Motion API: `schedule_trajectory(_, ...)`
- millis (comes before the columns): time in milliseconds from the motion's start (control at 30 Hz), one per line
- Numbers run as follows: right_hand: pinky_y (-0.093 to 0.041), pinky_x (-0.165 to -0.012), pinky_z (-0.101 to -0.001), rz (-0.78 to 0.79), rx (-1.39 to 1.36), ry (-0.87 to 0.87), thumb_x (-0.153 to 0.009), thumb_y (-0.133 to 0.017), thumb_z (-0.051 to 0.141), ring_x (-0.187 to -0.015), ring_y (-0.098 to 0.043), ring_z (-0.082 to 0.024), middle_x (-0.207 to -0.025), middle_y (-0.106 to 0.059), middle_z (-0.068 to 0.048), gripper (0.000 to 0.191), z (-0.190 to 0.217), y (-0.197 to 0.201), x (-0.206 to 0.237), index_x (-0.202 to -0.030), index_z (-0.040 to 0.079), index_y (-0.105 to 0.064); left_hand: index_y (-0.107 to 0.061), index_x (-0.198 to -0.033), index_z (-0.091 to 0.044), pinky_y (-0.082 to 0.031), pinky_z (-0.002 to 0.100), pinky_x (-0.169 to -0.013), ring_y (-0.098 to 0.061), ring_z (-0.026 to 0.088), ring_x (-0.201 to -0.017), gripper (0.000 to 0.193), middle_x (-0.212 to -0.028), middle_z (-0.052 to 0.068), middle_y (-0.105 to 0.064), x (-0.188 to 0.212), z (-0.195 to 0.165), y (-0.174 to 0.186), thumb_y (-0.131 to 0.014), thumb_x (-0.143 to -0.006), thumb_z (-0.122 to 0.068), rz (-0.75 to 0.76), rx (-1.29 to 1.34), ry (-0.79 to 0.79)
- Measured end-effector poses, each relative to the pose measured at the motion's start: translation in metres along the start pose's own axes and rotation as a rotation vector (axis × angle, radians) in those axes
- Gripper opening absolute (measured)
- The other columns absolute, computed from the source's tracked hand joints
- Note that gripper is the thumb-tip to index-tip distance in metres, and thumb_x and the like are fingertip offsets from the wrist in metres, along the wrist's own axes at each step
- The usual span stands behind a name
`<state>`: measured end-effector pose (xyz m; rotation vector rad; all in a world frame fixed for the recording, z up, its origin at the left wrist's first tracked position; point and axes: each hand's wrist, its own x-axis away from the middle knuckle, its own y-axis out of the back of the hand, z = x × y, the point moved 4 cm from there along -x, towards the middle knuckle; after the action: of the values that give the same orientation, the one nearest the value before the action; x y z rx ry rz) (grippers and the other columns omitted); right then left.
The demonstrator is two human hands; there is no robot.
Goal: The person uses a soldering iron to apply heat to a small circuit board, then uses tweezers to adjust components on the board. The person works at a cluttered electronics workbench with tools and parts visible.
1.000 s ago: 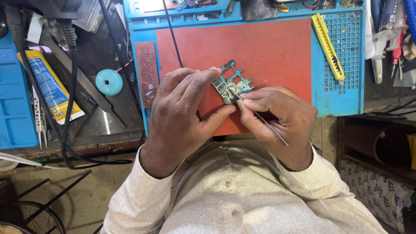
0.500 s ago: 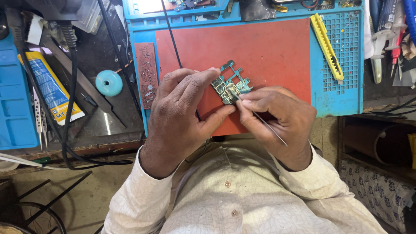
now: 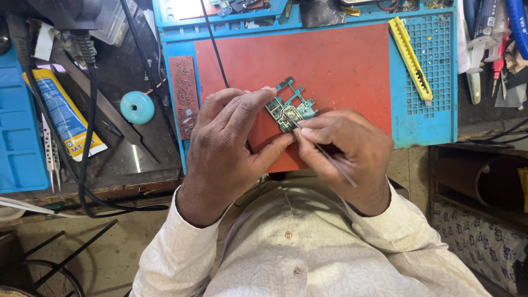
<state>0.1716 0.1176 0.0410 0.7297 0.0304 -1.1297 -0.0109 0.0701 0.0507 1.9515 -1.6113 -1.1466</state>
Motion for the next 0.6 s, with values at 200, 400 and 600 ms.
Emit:
schedule_trajectory(200, -0.060, -0.078, -0.0297, -0.038, 0.065, 0.044, -0.088, -0.082, -0.003, -0.095, -0.075, -0.024, -0.103, -0.075, -0.012, 0.017, 0.0043, -0.0003, 0.0004, -0.096, 0.002, -0.069, -0.062, -0.132, -0.005, -0.050, 0.045, -0.104, -0.061, 0.032, -0.119, 0.062, -0.120, 0.009, -0.070, 0.0001, -0.0006, -0.0006, -0.090, -0.082, -0.028, -0.002, -0.007, -0.007)
schedule_trajectory(400, -0.060, -0.076, -0.0297, -0.043, 0.056, 0.048, -0.087, -0.083, -0.004, -0.093, -0.074, -0.024, -0.102, -0.075, -0.012, 0.017, 0.0050, 0.0008, 0.0010, -0.096, 0.001, -0.069, -0.062, -0.131, -0.006, -0.051, 0.044, -0.104, -0.061, 0.031, -0.119, 0.061, -0.120, 0.009, -0.070, 0.0023, -0.0014, -0.0016, -0.091, -0.082, -0.029, -0.015, -0.012, -0.004)
schedule_trajectory(600, -0.060, -0.077, -0.0306, -0.045, 0.038, 0.038, -0.087, -0.083, -0.003, -0.094, -0.075, -0.024, -0.102, -0.075, -0.013, 0.017, 0.0025, 0.0025, 0.0015, -0.096, 0.002, -0.069, -0.063, -0.130, -0.006, -0.051, 0.043, -0.103, -0.062, 0.031, -0.117, 0.062, -0.121, 0.008, -0.070, 0.0029, -0.0020, -0.0027, -0.091, -0.082, -0.034, -0.021, -0.012, -0.014)
